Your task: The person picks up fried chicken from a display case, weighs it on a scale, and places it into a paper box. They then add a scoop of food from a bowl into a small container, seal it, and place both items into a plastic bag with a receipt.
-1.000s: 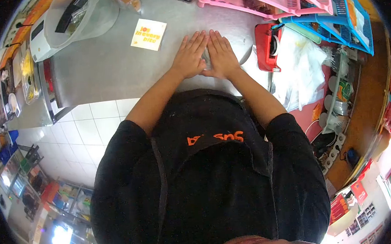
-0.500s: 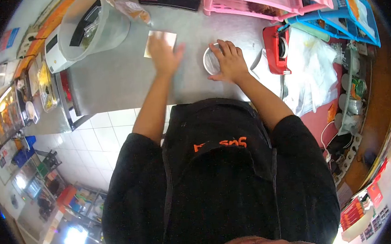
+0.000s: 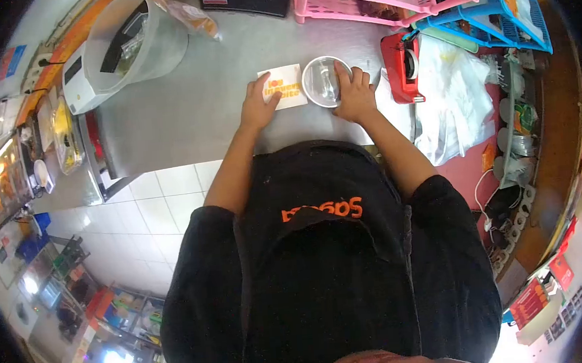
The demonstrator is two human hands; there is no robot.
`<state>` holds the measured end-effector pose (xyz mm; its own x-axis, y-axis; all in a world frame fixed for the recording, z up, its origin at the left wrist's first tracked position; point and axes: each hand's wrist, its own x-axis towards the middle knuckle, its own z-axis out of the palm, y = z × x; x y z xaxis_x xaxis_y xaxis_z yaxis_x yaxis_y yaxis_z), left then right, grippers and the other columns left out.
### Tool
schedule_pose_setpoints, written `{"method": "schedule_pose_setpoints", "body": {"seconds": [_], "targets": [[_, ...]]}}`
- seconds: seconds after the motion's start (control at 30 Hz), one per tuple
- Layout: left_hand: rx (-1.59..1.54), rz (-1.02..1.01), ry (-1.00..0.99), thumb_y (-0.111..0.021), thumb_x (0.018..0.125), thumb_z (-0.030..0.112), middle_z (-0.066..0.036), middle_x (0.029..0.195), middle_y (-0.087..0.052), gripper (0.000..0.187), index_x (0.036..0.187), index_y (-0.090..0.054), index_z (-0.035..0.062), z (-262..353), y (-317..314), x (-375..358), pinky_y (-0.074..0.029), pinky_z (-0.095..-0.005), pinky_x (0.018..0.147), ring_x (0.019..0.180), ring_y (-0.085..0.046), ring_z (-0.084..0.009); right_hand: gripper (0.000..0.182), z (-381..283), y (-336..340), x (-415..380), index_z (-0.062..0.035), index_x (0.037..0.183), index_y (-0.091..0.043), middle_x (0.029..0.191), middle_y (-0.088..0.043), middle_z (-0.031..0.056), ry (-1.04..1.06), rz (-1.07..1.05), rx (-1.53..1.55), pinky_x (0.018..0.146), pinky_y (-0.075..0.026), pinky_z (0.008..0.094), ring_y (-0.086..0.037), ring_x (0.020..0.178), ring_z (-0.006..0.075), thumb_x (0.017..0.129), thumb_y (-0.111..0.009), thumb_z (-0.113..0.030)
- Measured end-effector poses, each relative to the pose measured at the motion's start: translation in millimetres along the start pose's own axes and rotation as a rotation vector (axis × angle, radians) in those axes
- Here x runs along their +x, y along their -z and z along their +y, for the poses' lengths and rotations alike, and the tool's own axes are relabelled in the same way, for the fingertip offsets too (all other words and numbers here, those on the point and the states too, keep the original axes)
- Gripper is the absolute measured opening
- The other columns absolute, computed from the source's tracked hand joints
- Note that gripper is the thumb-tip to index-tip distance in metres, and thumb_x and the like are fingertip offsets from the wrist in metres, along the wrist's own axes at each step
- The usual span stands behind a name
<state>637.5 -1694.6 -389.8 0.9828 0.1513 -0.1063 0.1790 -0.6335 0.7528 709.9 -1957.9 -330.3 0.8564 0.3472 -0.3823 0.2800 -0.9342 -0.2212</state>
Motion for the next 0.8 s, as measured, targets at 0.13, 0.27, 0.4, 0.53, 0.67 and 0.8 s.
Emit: {"method": "schedule_pose_setpoints", "body": {"seconds": [0.13, 0.27, 0.4, 0.53, 0.67, 0.8], "targets": [[0.004, -0.031, 0.032, -0.070, 0.086, 0.033, -0.018, 0.122, -0.053, 0.061, 0.139, -0.046, 0.0159, 0.3, 3.0, -1.5, -0.047, -0.0435, 0.094, 0.112, -0.057, -0.0375, 0.130, -10.0, 15.6, -0.1, -0.0255, 0.154, -0.016, 0.148, -0.025, 0.0233, 0.106, 0.166, -0.062, 0.106, -0.033, 0.0624, -0.028, 0.136, 0.0441, 0.049, -0.092, -0.036], [0.001, -0.013, 0.039, -0.072, 0.085, 0.033, -0.018, 0.122, -0.053, 0.062, 0.138, -0.047, 0.0162, -2.0, 0.4, -0.9, -0.048, -0.0434, 0.093, 0.110, -0.058, -0.0370, 0.127, -28.4, 20.1, 23.4, -0.0255, 0.154, -0.017, 0.149, -0.024, 0.0240, 0.111, -0.032, -0.092, 0.106, -0.034, 0.0597, -0.030, 0.135, 0.0437, 0.052, -0.091, -0.041], [-0.044, -0.004, 0.062, -0.075, 0.081, 0.032, -0.017, 0.121, -0.054, 0.066, 0.139, -0.046, 0.0165, -1.7, 3.4, -1.7, -0.048, -0.0432, 0.093, 0.111, -0.057, -0.0361, 0.126, -33.5, 25.1, 23.3, -0.0219, 0.154, -0.016, 0.143, -0.027, 0.0278, -0.005, -0.014, 0.028, 0.106, -0.036, 0.0548, -0.033, 0.130, 0.0458, 0.052, -0.088, -0.036], [-0.064, 0.001, 0.025, -0.080, 0.076, 0.032, -0.017, 0.120, -0.055, 0.074, 0.139, -0.047, 0.0148, 0.3, 0.1, -3.8, -0.048, -0.0424, 0.093, 0.111, -0.057, -0.0349, 0.127, -16.6, 23.2, 25.2, -0.0180, 0.154, -0.015, 0.139, -0.029, 0.0305, -0.030, 0.155, 0.179, 0.105, -0.038, 0.0529, -0.035, 0.127, 0.0478, 0.051, -0.088, -0.036], [-0.213, -0.078, 0.035, -0.078, 0.075, 0.026, -0.018, 0.122, -0.054, 0.079, 0.141, -0.040, 0.0090, 8.0, -6.6, -7.8, -0.048, -0.0410, 0.093, 0.111, -0.057, -0.0315, 0.129, -44.6, 49.0, 20.3, -0.0173, 0.154, -0.018, 0.138, -0.031, 0.0292, 0.227, 0.181, 0.195, 0.102, -0.040, 0.0525, -0.038, 0.123, 0.0478, 0.048, -0.089, -0.039], [-0.413, -0.016, 0.065, -0.065, 0.083, 0.020, -0.019, 0.124, -0.051, 0.064, 0.136, -0.036, 0.0011, -25.7, -10.3, -17.4, -0.044, -0.0399, 0.095, 0.112, -0.054, -0.0293, 0.127, -93.3, 50.6, 16.9, -0.0213, 0.154, -0.020, 0.139, -0.033, 0.0263, 0.284, -0.043, -0.009, 0.100, -0.041, 0.0569, -0.039, 0.125, 0.0453, 0.050, -0.089, -0.042]]}}
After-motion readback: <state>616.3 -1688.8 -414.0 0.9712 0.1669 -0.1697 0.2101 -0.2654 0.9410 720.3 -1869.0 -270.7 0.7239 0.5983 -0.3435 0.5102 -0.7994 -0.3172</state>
